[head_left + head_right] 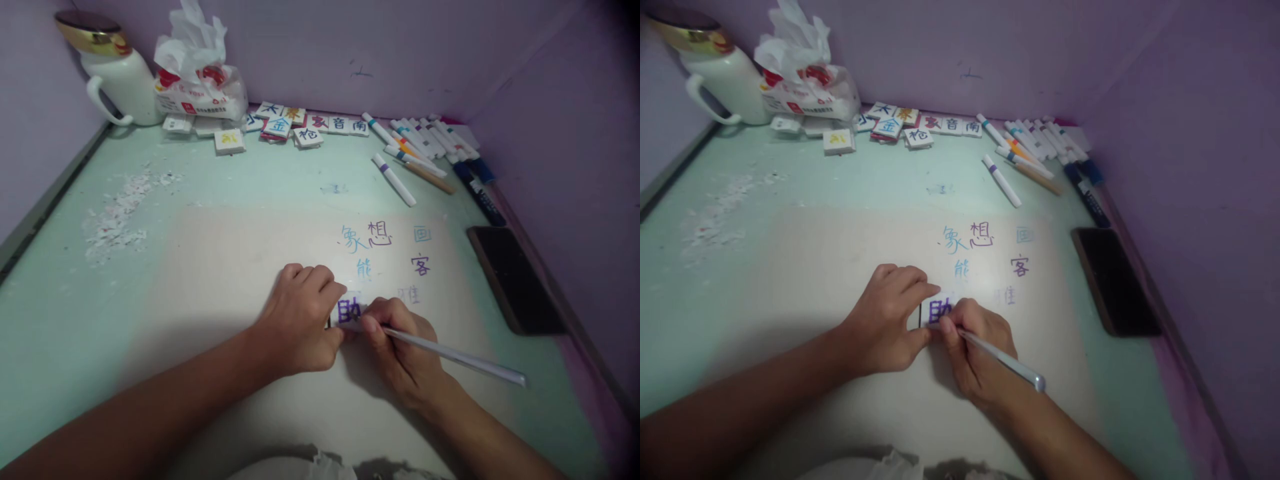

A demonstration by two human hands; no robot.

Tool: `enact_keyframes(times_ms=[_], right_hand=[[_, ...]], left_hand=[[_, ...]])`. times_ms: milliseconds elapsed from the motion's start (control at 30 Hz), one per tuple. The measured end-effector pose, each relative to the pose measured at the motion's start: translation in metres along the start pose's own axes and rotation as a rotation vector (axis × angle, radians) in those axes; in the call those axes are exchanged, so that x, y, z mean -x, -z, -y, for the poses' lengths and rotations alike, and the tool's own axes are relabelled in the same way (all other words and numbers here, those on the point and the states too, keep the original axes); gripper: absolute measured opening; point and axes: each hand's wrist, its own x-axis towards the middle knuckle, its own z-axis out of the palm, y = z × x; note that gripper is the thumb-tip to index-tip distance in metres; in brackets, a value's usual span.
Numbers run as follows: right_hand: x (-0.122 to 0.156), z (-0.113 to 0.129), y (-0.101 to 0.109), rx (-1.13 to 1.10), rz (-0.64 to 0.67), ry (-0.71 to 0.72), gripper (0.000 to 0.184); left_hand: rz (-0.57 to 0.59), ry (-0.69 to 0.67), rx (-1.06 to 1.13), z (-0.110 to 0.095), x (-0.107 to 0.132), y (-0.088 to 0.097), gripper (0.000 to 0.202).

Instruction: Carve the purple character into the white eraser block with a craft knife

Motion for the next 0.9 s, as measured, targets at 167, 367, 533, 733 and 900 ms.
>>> enact_keyframes(times_ms=[167, 367, 533, 733, 900], right_hand=[[0.0, 0.001, 0.0, -0.019, -0.009, -0.005, 0.012], [0.001, 0.003, 0.001, -0.042, -0.006, -0.001, 0.011], [0.008, -0.009, 0.003, -0.244, -0.07, -0.046, 0.008], [0.001, -0.022, 0.01, -0.417, 0.016, -0.039, 0.01], [-0.005, -0.019, 0.013, -0.39, 0.079, -0.046, 0.012]], left_hand=[[-0.01, -0.001, -0.003, 0.001, 0.0, -0.001, 0.024], [-0.009, -0.007, -0.01, 0.0, 0.0, 0.0, 0.024], [0.024, -0.02, 0.001, 0.001, -0.001, 0.002, 0.031], [0.085, -0.055, 0.029, 0.003, -0.002, 0.006, 0.035], [0.13, -0.082, 0.047, 0.003, -0.003, 0.01, 0.037]])
